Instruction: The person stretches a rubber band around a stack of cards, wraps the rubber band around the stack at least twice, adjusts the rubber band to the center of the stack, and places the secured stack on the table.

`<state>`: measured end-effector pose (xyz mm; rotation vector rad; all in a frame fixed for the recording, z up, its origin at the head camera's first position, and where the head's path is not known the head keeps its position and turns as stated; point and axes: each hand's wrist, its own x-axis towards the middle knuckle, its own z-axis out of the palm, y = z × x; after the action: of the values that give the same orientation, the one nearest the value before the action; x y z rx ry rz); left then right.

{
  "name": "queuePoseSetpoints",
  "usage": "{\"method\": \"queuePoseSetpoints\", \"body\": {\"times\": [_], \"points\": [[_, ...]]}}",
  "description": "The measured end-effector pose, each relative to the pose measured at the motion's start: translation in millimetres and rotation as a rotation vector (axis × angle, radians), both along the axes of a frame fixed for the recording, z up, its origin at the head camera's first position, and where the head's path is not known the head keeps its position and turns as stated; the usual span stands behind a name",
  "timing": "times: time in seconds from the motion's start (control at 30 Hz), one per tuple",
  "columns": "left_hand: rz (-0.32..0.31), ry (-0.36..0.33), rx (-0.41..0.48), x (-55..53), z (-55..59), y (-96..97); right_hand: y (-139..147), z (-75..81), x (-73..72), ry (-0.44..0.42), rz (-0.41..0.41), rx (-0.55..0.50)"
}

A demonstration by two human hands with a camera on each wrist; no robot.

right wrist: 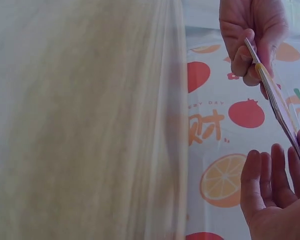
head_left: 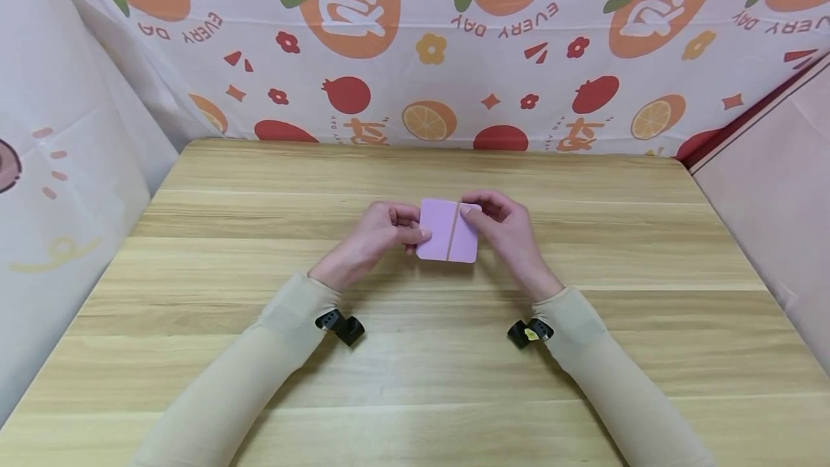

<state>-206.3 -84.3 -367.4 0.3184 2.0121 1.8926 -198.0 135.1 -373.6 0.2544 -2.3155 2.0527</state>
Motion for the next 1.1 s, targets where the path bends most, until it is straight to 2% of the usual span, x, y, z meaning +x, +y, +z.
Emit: {"method": "queuePoseSetpoints", "body": {"times": [0.23,0.53,0.8,1.1], "points": [[-0.043,-0.005,-0.023,1.5,-3.0,1.2,-2.3,22.2,13.0,0.015,0.021,0.026],[-0.089,0.014,-0.067,0.9,-4.2,-0.6,5.2,-1.2,-4.1,-0.056,0.041,0.024],[-0.126,0.049,-0.097,4.2,-0.2,3.9,2.5,4.9,-2.1,-0.105,0.076,0.066],[-0.1,0.027,-0.086,3.8,-2.4,6.1,4.5,1.6,-4.0,-0.116,0.064,0.031]]}}
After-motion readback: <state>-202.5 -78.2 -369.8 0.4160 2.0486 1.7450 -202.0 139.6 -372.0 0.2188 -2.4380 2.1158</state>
